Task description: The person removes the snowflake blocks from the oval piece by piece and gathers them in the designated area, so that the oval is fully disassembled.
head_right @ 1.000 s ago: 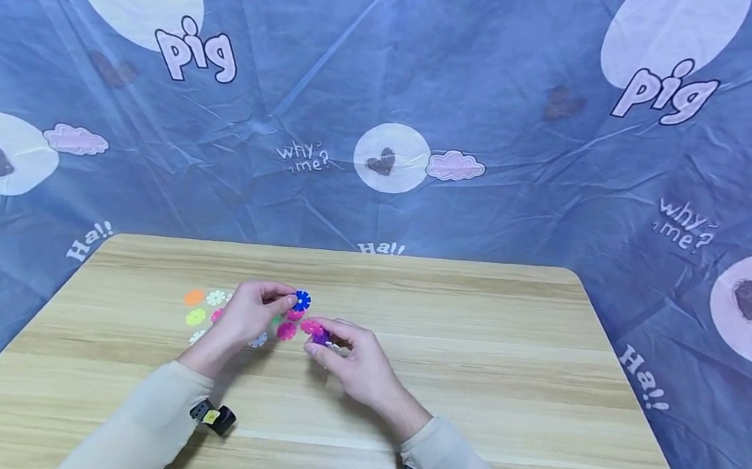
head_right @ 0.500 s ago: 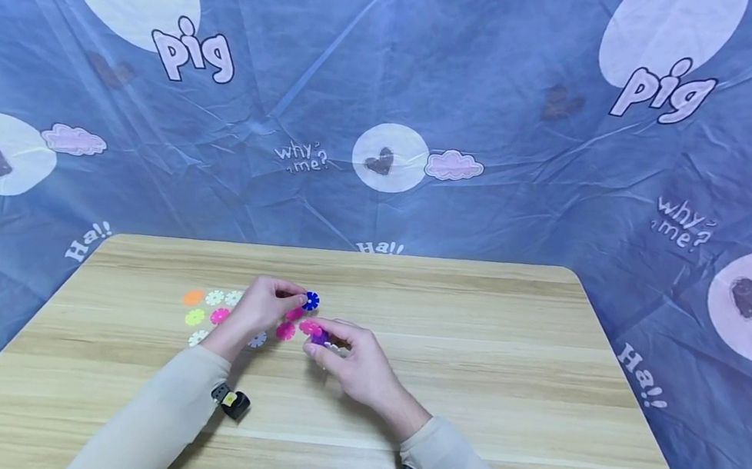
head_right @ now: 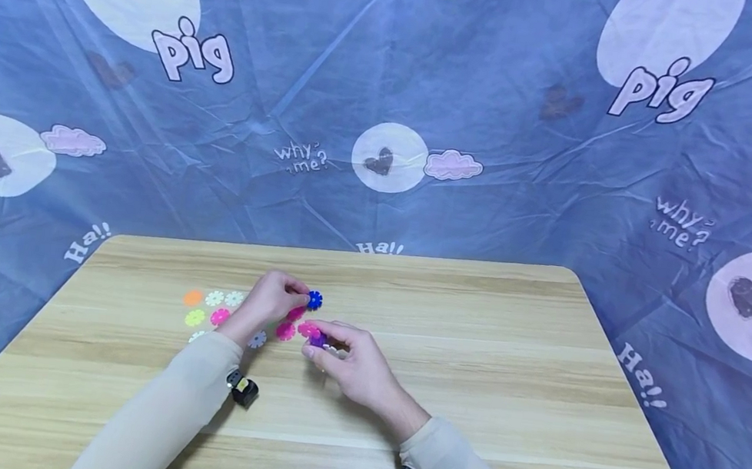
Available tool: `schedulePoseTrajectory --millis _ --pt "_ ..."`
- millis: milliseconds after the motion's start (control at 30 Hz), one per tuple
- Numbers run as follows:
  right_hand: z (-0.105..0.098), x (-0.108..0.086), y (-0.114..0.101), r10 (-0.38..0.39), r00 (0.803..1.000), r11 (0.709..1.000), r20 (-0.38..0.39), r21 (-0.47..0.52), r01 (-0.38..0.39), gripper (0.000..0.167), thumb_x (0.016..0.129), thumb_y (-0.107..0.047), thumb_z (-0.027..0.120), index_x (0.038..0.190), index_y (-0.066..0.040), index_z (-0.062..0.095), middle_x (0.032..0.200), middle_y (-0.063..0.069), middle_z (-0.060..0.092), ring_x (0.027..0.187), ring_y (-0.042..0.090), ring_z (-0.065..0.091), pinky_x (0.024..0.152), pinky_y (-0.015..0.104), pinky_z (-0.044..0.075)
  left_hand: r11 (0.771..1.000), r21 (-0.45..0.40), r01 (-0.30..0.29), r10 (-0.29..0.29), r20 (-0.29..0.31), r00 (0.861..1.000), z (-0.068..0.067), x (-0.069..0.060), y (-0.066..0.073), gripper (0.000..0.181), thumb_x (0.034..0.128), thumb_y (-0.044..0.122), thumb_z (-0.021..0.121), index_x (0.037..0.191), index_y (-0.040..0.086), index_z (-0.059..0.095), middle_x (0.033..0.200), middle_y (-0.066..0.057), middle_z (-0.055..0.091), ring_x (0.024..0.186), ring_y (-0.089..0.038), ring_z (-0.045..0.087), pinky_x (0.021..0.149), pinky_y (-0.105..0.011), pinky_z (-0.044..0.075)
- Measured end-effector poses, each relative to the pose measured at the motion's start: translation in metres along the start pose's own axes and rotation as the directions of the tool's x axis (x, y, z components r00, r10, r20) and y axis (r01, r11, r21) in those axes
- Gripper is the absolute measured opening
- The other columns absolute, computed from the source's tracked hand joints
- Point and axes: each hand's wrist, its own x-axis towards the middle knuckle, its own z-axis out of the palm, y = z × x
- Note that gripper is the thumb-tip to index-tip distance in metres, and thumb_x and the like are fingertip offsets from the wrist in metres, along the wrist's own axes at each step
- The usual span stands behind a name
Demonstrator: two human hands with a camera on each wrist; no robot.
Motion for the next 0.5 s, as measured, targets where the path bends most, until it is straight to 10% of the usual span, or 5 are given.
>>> schedulePoseTrajectory --millis 500 --pt "-0.0010 -0.0008 -0.0022 0.002 1.000 0.999 -0.003 -0.037 -0.002 0.040 0.101 -0.017 0.075 0.138 -0.002 0.071 0.128 0.018 0.077 0.119 0.023 0.074 0.110 0.028 0.054 0.989 0.138 -0.047 0.050 -0.019 0.999 0.0027 0.0093 -0.0043 0.010 0.0958 0.010 0.078 0.103 0.004 0.082 0.102 -0.012 0.079 0.098 -0.029 0.072 0.101 -0.048 0.057"
